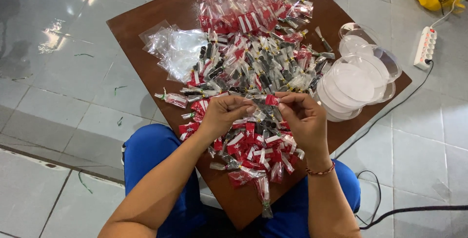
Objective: The person picks up small individual red and white items from a pile, places them inside transparent plastic bags, and sets the bags aside on the table.
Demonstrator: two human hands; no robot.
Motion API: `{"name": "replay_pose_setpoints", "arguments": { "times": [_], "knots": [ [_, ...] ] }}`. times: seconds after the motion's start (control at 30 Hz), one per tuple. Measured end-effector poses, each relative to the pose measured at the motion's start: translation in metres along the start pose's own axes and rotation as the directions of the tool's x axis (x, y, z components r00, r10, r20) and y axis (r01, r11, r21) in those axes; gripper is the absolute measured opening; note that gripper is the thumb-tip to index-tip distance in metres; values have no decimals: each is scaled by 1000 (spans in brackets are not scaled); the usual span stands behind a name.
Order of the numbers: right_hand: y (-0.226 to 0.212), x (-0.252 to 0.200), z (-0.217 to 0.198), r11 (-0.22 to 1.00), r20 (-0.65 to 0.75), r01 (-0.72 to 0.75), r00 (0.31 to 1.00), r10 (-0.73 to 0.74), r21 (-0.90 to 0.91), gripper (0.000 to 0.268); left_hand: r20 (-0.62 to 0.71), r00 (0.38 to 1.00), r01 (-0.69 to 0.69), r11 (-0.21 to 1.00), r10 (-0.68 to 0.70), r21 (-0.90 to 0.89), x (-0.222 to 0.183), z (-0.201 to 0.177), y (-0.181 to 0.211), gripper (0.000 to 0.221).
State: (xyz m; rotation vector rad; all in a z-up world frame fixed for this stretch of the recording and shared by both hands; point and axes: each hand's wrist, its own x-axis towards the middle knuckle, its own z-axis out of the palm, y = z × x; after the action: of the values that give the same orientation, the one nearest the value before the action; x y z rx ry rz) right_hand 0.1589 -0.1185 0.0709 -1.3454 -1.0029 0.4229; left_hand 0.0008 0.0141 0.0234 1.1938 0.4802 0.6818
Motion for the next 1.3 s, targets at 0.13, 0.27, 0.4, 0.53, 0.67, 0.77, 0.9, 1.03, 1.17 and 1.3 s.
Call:
{"name": "replay_pose_setpoints", "arguments": {
  "times": [0.13,0.27,0.4,0.53,0.67,0.77,0.9,1.03,1.17,1.3],
  "knots": [
    [-2,-2,1,993,25,38,999,-36,-109,9,3,1000,-22,1000,22,21,2,1,1,24],
    [-9,0,5,980,77,57,996,-43,-190,7,8,999,-38,997,38,68,0,1,3,22],
    [-10,-2,6,969,107,65,993,-40,-239,7,4,999,-42,997,42,64,2,2,-2,24],
    [-10,-1,5,965,111,73,993,-47,-250,8,-5,999,-52,996,53,76,0,3,1,23],
    [-9,-1,0,971,105,45,994,-21,-237,8,-11,998,-60,991,61,116,-2,3,7,21],
    [-2,-3,1,964,155,35,988,7,-262,12,-2,998,-61,988,62,144,-1,3,5,20],
    [-10,0,6,969,226,45,974,11,-244,16,18,998,-62,979,60,192,0,-1,-3,19],
    [-5,2,2,949,300,64,954,33,-308,20,31,996,-87,964,82,251,0,1,1,20],
    [-2,3,-3,937,267,19,961,79,-349,19,53,995,-96,944,84,317,0,0,-2,19],
    [7,3,-3,914,292,48,953,79,-404,13,81,990,-134,923,112,360,1,2,0,18]
  ]
}}
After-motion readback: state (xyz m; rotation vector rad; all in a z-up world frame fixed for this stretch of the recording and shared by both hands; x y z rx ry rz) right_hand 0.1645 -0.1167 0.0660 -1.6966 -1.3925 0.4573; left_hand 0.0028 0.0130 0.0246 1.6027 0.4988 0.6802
